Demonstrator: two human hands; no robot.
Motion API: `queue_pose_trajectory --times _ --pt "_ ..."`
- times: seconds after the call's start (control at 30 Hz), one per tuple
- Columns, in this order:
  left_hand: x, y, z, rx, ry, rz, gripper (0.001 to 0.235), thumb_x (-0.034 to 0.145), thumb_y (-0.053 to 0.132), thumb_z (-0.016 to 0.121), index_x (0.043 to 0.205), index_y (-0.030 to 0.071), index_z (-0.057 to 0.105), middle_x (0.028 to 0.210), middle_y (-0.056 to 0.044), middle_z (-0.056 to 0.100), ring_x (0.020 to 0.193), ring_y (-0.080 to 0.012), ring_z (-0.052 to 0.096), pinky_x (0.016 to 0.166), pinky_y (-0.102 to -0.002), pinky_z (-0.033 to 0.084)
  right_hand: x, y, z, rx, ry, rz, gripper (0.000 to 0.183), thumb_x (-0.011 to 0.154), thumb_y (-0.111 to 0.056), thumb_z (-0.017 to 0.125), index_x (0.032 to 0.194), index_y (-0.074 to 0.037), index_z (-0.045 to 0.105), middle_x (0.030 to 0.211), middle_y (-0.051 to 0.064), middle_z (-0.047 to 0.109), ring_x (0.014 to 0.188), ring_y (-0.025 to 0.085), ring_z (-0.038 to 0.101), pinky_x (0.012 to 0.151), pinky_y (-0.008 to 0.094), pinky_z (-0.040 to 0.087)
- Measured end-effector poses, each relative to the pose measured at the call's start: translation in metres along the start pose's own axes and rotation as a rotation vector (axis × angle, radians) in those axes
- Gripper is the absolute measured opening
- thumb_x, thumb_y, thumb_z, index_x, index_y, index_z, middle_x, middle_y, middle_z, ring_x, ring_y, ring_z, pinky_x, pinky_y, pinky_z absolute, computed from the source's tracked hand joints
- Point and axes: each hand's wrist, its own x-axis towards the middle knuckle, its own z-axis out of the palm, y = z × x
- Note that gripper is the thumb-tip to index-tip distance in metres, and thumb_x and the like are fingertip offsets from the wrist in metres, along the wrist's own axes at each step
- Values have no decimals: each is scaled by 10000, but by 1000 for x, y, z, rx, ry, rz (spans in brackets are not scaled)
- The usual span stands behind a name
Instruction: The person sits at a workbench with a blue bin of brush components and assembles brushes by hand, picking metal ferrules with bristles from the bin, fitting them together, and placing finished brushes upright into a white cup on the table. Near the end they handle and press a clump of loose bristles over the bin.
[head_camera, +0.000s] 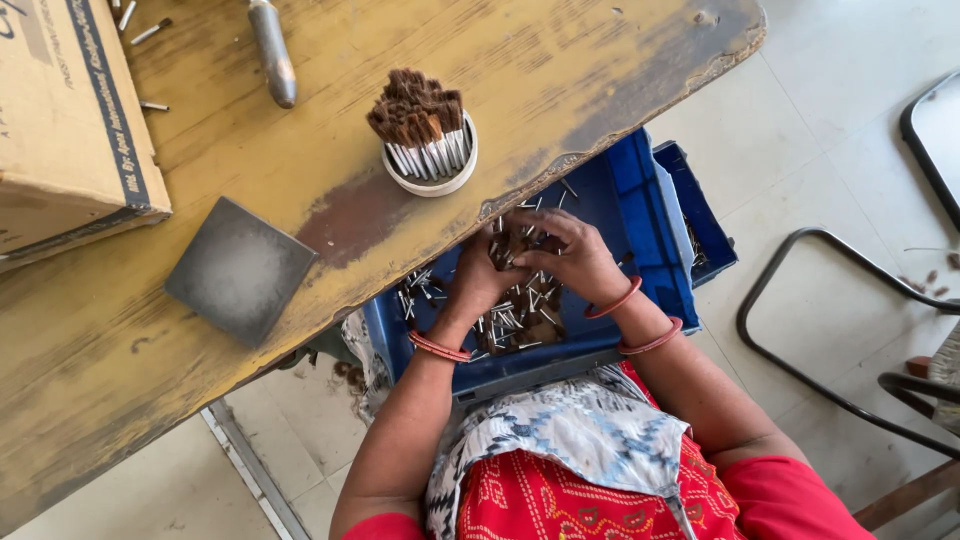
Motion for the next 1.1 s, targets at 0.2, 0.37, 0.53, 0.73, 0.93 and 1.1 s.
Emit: queue_pose_trajectory --times 0.2,0.37,0.53,0.73,0.93,1.1 --pt "1 9 4 -485 -105 -313 384 824 150 830 1154 23 680 1045 -102 724 888 -186 707 717 -308 593 -9 11 7 -145 157 -33 216 880 -65 773 1088 -122 782 1068 79 750 933 222 750 789 323 615" --pt "1 37 -3 -955 -52 -585 396 887 319 782 1169 58 689 1026 -85 731 846 -172 715 673 -307 594 -14 1 1 -225 33 -354 228 897 -99 773 1124 -103 771 1135 102 743 1052 277 731 915 375 592" --pt "4 -2 3 -425 -55 -266 456 830 176 818 1230 18 668 1077 -68 724 954 -185 691 783 -322 576 -7 -17 -7 -165 103 -155 319 845 -195 852 1124 -56 782 1132 136 723 1047 270 706 885 377 575" --pt "16 21 10 271 -334 -166 435 802 179 853 1183 35 701 1030 -65 754 955 -162 697 853 -322 561 -8 7 -3 -28 98 -143 153 878 -26 784 1020 -80 802 1044 83 768 986 211 747 856 303 605" --pt "11 40 15 -682 -123 -493 432 836 246 793 1202 62 656 1041 -55 718 925 -169 695 760 -324 600 -10 7 -14 -234 283 -121 205 859 15 742 1026 -82 809 1048 80 752 985 233 740 851 299 605" --pt "-2 1 2 -949 -9 -633 458 889 273 794 1232 16 632 1063 -89 710 911 -186 702 678 -305 590 -10 -5 -1 -182 -73 -427 307 871 -210 816 1151 -104 747 1155 81 732 1124 279 699 1006 407 546"
